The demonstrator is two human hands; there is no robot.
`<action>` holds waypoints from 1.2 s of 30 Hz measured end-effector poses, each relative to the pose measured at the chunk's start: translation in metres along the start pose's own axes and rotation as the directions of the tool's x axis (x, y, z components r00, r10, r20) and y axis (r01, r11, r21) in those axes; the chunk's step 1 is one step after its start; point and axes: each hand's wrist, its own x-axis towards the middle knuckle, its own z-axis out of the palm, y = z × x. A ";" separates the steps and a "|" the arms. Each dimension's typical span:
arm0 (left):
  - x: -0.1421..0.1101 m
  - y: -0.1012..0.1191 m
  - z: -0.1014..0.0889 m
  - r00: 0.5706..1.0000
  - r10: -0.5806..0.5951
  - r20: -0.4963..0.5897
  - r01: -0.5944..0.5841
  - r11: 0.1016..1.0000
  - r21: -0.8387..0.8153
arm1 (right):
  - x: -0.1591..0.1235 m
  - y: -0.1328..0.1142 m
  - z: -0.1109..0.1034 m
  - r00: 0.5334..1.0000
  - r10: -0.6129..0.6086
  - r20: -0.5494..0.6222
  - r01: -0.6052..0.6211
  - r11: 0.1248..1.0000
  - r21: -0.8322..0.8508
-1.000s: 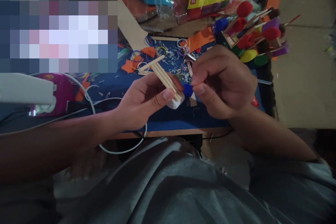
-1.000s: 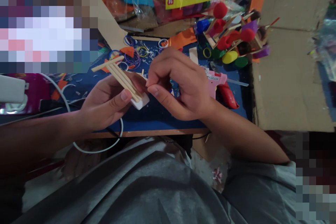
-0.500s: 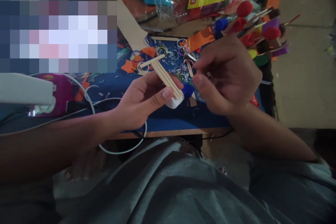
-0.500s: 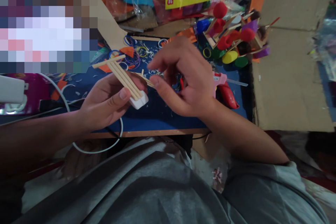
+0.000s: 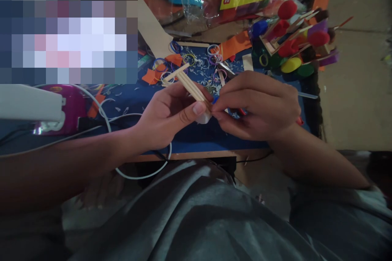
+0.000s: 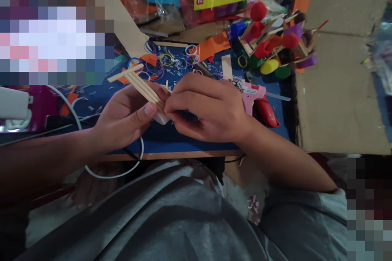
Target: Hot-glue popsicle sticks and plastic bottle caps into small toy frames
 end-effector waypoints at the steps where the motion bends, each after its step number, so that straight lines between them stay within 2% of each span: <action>1: 0.000 0.000 0.000 1.000 0.006 0.003 -0.006 1.000 0.009 | -0.001 0.000 0.001 0.999 0.026 0.024 -0.026 1.000 0.009; 3: 0.001 0.002 0.000 0.999 0.029 0.016 -0.030 0.999 0.036 | -0.002 0.000 0.002 0.998 0.045 0.039 -0.046 0.999 0.020; 5: 0.002 0.004 0.000 0.998 0.058 0.025 -0.060 0.995 0.073 | 0.001 0.001 0.005 1.000 0.014 0.009 -0.015 0.999 0.036; 10: 0.002 0.012 -0.001 0.994 0.087 0.072 -0.098 0.981 0.168 | 0.012 0.004 0.013 0.985 -0.064 -0.158 0.077 0.994 0.076; 15: -0.001 0.010 0.000 0.993 0.087 0.079 -0.097 0.986 0.135 | 0.015 0.003 0.020 0.950 -0.005 -0.313 0.041 0.993 0.110; 18: -0.002 0.005 0.000 0.995 0.085 0.053 -0.089 0.994 0.070 | 0.013 0.004 0.023 0.944 0.010 -0.330 0.025 0.994 0.102; 24: -0.005 0.001 -0.001 0.996 0.069 0.057 -0.072 0.996 0.052 | 0.010 0.009 0.021 0.919 0.094 -0.382 -0.069 0.995 0.078; 27: -0.006 -0.001 -0.001 0.998 0.062 0.013 -0.062 0.997 0.051 | 0.011 0.006 0.016 0.949 0.001 -0.316 0.009 1.000 0.030; 30: -0.005 -0.003 -0.001 0.998 0.056 -0.001 -0.056 0.997 0.061 | 0.008 0.003 0.010 0.981 -0.076 -0.176 0.078 0.997 0.004; 34: -0.003 -0.003 -0.002 0.996 0.083 0.019 -0.084 0.994 0.072 | 0.001 0.007 0.004 1.000 -0.018 0.003 0.018 0.999 0.028; 36: -0.002 -0.003 -0.002 0.997 0.078 0.026 -0.080 0.994 0.080 | 0.001 0.008 0.002 0.999 0.008 0.047 -0.011 0.998 0.069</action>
